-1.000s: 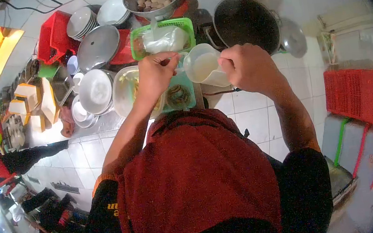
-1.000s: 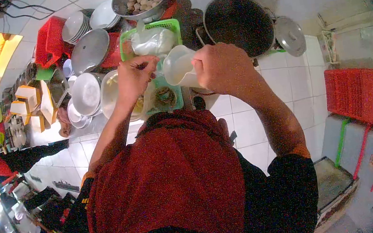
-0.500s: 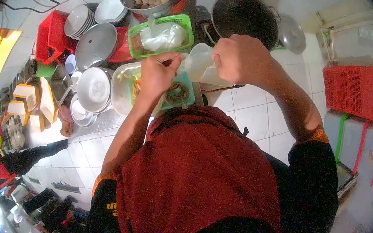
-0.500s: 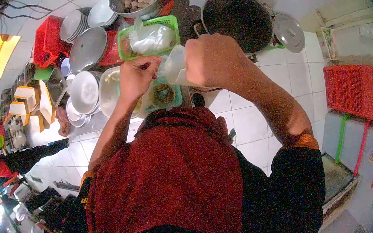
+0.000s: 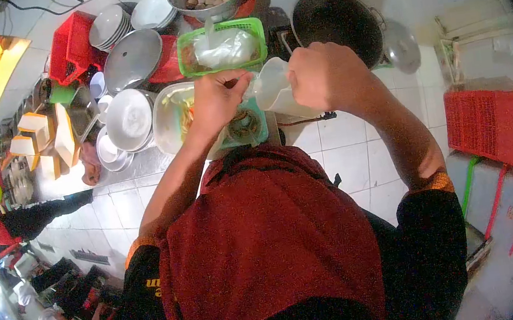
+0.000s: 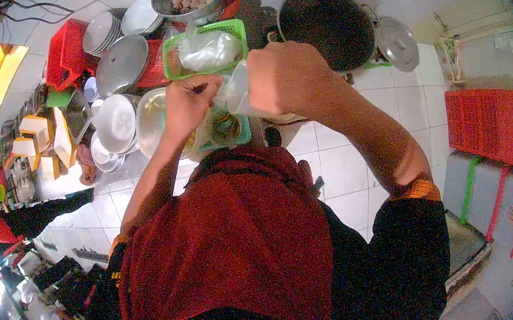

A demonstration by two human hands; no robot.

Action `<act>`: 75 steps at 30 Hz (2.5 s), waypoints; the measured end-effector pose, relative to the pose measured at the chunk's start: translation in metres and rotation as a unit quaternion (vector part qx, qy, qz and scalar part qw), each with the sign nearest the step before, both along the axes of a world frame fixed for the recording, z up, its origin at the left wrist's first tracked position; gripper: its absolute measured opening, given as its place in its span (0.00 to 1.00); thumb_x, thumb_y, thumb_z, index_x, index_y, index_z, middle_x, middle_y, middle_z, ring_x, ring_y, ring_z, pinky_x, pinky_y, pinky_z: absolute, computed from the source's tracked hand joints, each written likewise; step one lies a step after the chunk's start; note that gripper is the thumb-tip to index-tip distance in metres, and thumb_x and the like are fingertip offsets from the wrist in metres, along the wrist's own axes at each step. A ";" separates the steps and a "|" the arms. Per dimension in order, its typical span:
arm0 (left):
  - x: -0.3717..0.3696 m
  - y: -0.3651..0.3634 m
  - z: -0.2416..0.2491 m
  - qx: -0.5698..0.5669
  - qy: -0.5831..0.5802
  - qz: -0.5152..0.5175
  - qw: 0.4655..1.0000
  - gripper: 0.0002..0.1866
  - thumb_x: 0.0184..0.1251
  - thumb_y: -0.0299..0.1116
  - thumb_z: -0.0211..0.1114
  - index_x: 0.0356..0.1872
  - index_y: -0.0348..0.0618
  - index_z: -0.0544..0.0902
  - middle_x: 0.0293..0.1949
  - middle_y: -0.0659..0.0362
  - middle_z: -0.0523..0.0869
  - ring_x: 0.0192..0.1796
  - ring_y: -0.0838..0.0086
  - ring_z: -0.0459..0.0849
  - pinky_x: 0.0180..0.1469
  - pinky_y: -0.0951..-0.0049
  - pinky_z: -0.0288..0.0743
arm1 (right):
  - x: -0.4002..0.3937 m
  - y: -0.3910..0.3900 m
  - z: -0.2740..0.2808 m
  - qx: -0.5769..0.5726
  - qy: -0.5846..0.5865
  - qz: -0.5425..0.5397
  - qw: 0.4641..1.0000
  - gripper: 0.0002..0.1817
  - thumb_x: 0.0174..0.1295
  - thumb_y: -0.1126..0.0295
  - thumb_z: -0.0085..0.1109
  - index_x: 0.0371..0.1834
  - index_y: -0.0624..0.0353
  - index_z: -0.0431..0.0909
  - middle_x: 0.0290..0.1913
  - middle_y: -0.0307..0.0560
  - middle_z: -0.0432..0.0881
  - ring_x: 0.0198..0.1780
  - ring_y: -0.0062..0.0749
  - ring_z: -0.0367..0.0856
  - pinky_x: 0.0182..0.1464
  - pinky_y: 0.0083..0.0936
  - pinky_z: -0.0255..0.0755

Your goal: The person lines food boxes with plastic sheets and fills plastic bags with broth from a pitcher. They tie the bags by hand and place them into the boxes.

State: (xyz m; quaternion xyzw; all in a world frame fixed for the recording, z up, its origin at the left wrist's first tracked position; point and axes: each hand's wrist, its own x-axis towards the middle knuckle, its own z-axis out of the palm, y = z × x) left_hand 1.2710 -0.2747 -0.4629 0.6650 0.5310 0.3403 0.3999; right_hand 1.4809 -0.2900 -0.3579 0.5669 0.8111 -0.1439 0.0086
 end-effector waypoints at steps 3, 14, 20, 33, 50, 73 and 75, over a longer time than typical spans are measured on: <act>-0.001 0.000 -0.001 -0.004 -0.005 0.007 1.000 0.08 0.62 0.30 0.70 0.36 0.35 0.88 0.21 0.52 0.86 0.19 0.80 0.79 0.25 0.74 0.72 | 0.003 -0.002 -0.009 0.060 0.045 0.037 0.997 0.10 0.58 0.65 0.56 0.29 0.60 0.80 0.31 0.57 0.83 0.38 0.54 0.83 0.43 0.46 0.78; -0.002 -0.002 0.001 0.024 -0.004 -0.009 1.000 0.08 0.62 0.30 0.70 0.35 0.34 0.88 0.21 0.52 0.86 0.19 0.77 0.81 0.25 0.73 0.73 | -0.010 -0.001 0.005 0.021 0.001 0.023 1.000 0.12 0.57 0.65 0.55 0.25 0.62 0.81 0.29 0.60 0.82 0.36 0.55 0.84 0.44 0.45 0.79; -0.002 -0.005 0.002 0.019 0.009 -0.003 1.000 0.08 0.63 0.31 0.69 0.35 0.35 0.88 0.21 0.53 0.86 0.18 0.78 0.82 0.24 0.73 0.74 | -0.010 -0.005 0.006 0.064 0.040 0.039 0.996 0.11 0.54 0.65 0.56 0.26 0.62 0.81 0.29 0.60 0.83 0.37 0.55 0.84 0.44 0.44 0.79; -0.006 -0.009 0.000 0.012 0.050 -0.009 0.999 0.08 0.64 0.31 0.67 0.36 0.37 0.89 0.21 0.59 0.86 0.21 0.81 0.80 0.26 0.75 0.74 | -0.015 -0.003 0.005 0.082 0.012 0.091 0.992 0.11 0.48 0.63 0.60 0.22 0.60 0.82 0.26 0.58 0.83 0.31 0.52 0.86 0.35 0.44 0.81; -0.009 -0.013 -0.004 0.025 0.036 -0.007 0.999 0.07 0.64 0.30 0.68 0.35 0.36 0.89 0.22 0.58 0.87 0.20 0.81 0.80 0.25 0.75 0.74 | -0.027 -0.008 0.020 0.003 -0.028 0.071 0.997 0.11 0.50 0.64 0.58 0.29 0.62 0.82 0.32 0.58 0.85 0.37 0.52 0.86 0.43 0.42 0.80; -0.030 -0.008 0.046 0.023 -0.107 0.111 0.988 0.09 0.68 0.31 0.67 0.41 0.35 0.88 0.24 0.64 0.83 0.23 0.86 0.75 0.24 0.82 0.69 | 0.028 -0.015 -0.130 -0.103 0.463 -0.102 0.875 0.16 0.72 0.64 0.46 0.33 0.65 0.76 0.26 0.43 0.79 0.29 0.25 0.76 0.35 0.27 0.71; -0.034 -0.005 0.053 0.040 -0.111 0.116 0.986 0.08 0.68 0.29 0.67 0.41 0.36 0.88 0.24 0.64 0.84 0.23 0.86 0.76 0.24 0.82 0.70 | 0.025 -0.011 -0.164 -0.123 0.496 -0.125 0.850 0.17 0.72 0.62 0.47 0.34 0.65 0.77 0.28 0.44 0.80 0.31 0.27 0.77 0.38 0.27 0.73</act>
